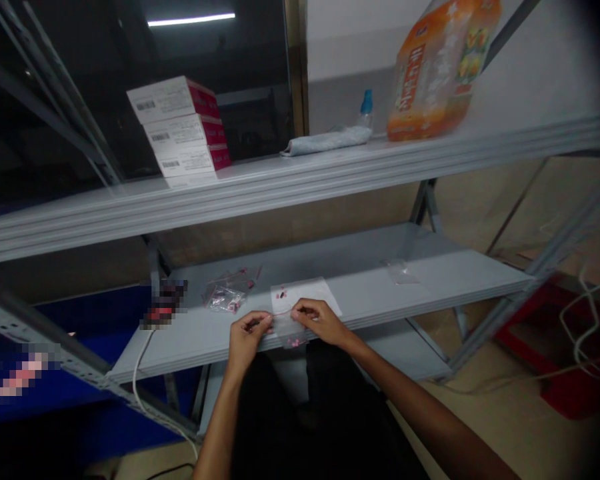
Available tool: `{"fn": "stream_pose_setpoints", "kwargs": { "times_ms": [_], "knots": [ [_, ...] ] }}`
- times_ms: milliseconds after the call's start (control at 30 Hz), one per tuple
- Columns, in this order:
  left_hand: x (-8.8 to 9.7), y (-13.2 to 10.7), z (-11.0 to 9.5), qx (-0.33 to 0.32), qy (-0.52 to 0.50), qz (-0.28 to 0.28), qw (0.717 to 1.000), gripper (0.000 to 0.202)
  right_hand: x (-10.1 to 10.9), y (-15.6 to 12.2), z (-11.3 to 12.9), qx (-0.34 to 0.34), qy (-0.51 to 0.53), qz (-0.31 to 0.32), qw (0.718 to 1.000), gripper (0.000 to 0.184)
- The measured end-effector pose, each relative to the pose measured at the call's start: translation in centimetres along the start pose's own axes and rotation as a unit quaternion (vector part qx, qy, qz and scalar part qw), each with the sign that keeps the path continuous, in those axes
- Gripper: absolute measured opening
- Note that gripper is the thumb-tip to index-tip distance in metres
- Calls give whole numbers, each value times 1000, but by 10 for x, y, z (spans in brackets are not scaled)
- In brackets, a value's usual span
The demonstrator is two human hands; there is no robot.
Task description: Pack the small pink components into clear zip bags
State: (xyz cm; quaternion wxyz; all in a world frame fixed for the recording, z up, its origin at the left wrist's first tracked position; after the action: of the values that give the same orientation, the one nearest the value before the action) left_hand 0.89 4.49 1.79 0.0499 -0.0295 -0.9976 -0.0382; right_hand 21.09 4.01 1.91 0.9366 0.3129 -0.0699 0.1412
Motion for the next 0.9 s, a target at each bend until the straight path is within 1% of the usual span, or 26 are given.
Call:
{"fn": "stream_pose_setpoints", "kwargs": {
  "times_ms": [133,300,467,567,667,767,900],
  "knots": [
    [-3,-2,-2,-4,7,10,1000,27,2,0,3,6,-6,-15,1000,34],
    [-7,-3,-5,-41,37,26,998,28,1,0,6,42,-32,-7,999,34],
    [-9,-3,-6,-25,20,41,999,31,0,-1,2,36,28,-39,998,32],
    [-8,-3,-5,-14,15,33,999,32,-2,0,0,24,46,-37,998,33],
    [-6,-2,-3,-13,17,20,1000,29,-3,-1,-2,7,46,-27,999,34],
    [-6,-1,-1,-22,27,19,999,26,-3,-1,-6,-3,26,-21,999,33],
    [-7,-2,-1,-29,44,25,998,25,0,-1,-6,16,-3,-32,999,31]
  ]
}}
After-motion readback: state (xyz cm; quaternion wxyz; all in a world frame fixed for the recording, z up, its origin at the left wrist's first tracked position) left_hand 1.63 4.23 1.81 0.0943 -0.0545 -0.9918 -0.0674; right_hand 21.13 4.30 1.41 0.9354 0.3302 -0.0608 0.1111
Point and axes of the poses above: each hand's wrist, its own y-axis towards the middle knuckle, its own x-axis out of the back of the hand, z = x × y, the point moved 4 cm from there along y, towards the middle knuckle, and after that the axes turned 9 degrees about x, right-handed, at the moved point
